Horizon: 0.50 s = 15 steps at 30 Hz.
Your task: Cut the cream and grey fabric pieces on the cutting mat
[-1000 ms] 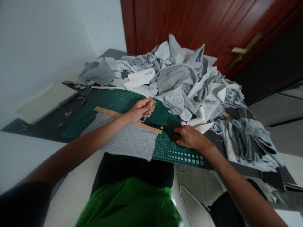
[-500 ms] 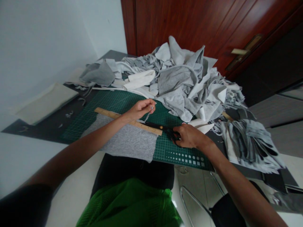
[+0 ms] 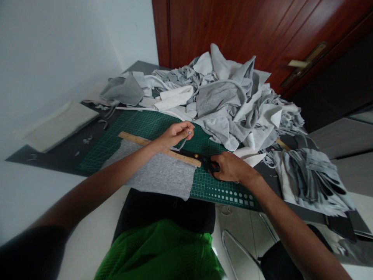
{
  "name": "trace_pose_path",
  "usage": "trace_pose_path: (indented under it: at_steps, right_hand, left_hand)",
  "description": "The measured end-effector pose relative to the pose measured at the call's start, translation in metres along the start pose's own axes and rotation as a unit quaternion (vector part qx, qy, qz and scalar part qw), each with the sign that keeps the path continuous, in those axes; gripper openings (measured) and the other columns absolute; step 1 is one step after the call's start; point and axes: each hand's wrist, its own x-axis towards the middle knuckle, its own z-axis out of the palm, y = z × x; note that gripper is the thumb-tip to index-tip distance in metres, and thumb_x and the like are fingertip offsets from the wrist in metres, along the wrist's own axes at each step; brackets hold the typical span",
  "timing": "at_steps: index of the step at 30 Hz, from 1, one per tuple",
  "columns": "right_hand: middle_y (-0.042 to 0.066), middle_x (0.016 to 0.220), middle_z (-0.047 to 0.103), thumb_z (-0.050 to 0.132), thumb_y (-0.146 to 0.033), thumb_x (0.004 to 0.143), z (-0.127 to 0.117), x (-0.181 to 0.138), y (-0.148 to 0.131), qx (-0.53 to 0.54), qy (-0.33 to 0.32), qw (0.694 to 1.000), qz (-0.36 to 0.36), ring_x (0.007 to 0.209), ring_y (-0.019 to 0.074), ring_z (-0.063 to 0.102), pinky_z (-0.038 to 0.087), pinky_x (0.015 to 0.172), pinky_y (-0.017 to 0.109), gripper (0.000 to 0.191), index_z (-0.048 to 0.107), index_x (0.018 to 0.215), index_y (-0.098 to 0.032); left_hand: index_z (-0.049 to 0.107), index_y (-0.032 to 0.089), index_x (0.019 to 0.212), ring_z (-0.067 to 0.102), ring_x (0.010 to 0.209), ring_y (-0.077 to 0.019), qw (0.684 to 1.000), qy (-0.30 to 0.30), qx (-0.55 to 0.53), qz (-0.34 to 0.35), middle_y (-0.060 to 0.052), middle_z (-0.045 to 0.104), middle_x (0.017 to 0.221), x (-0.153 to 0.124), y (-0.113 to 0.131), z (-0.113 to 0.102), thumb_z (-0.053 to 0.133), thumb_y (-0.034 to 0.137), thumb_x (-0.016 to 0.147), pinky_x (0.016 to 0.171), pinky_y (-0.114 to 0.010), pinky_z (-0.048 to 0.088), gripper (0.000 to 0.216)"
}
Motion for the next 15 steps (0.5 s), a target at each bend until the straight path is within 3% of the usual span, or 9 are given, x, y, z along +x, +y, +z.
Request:
trace_pose_path:
  at_steps: [15]
  right_hand:
    - [-0.002, 0.055, 0.051, 0.054, -0.015, 0.068, 0.0014, -0.0006, -0.0010, 0.017, -0.010, 1.000, 0.004, 0.048, 0.0100, 0.040, 0.024, 0.050, 0.025, 0.006, 0.050, 0.068, -0.020]
  left_hand:
    - [0.050, 0.016, 0.087, 0.045, 0.067, -0.0095, 0.999, 0.013, -0.028, 0.015, 0.003, 0.048, 0.071, 0.0009, 0.0052, -0.0005, 0.058, 0.051, 0.091, 0.067, -0.024, 0.036, 0.036]
